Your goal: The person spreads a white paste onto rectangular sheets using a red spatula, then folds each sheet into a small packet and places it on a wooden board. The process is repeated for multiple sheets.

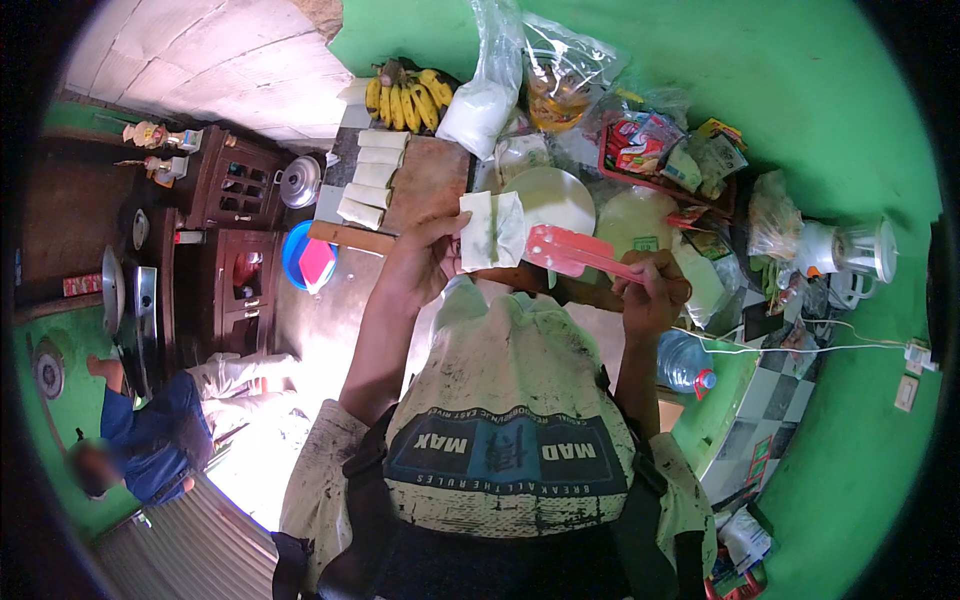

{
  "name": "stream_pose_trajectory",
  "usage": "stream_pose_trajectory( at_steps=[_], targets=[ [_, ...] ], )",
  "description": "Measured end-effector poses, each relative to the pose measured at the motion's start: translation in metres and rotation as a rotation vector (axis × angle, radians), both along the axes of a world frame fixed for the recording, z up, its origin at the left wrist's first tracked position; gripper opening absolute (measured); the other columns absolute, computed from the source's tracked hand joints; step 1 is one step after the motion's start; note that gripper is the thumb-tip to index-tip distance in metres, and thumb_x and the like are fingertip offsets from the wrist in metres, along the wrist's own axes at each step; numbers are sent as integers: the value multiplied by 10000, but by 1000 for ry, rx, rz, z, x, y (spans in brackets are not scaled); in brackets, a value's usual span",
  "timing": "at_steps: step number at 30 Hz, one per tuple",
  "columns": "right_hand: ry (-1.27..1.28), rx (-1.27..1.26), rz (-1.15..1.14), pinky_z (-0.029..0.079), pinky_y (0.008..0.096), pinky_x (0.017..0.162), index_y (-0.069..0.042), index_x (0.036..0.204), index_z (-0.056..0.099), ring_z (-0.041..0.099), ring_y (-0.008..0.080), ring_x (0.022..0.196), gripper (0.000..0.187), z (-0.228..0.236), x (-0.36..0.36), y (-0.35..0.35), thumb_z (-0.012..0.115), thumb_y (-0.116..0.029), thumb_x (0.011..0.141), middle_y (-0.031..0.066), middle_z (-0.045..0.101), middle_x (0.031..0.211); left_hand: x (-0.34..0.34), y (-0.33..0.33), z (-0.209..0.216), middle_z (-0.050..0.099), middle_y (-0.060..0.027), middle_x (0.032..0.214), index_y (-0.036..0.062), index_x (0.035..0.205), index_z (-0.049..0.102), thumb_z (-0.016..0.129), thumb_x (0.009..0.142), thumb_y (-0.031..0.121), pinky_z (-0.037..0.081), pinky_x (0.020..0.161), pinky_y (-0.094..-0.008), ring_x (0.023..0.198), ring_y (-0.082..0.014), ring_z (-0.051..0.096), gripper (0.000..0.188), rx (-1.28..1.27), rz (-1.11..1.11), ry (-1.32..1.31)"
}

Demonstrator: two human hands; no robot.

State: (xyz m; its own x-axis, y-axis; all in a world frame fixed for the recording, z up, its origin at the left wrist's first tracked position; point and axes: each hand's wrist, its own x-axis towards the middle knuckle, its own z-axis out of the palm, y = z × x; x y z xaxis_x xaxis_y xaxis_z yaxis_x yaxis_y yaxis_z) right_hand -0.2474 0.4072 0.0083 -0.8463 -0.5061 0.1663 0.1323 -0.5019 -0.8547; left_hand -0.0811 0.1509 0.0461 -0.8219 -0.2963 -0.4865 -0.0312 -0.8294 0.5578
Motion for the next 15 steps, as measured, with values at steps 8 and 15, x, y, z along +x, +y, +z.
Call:
stream_pose_trajectory(
  at_steps=[8, 15],
  targets=[
    [38, 166, 42, 448, 309, 581, 52, 846, 597, 556, 206, 579, 211, 0, 10, -17, 509, -102, 961, 169, 607, 746, 0, 11, 7, 693, -116, 989, -76, 1160, 598, 585, 966, 124, 595, 781, -301, 826, -173, 701, 280, -33, -16, -32],
    [122, 160, -24, 431, 317, 569, 43, 838, 584, 572, 207, 622, 206, -2, 4, -10, 519, -112, 957, 142, 580, 741, 7, 4, -9, 691, -121, 1008, -74, 1181, 588, 574, 968, 105, 589, 796, -291, 876, -161, 699, 278, -51, 18, -25]
  ],
)
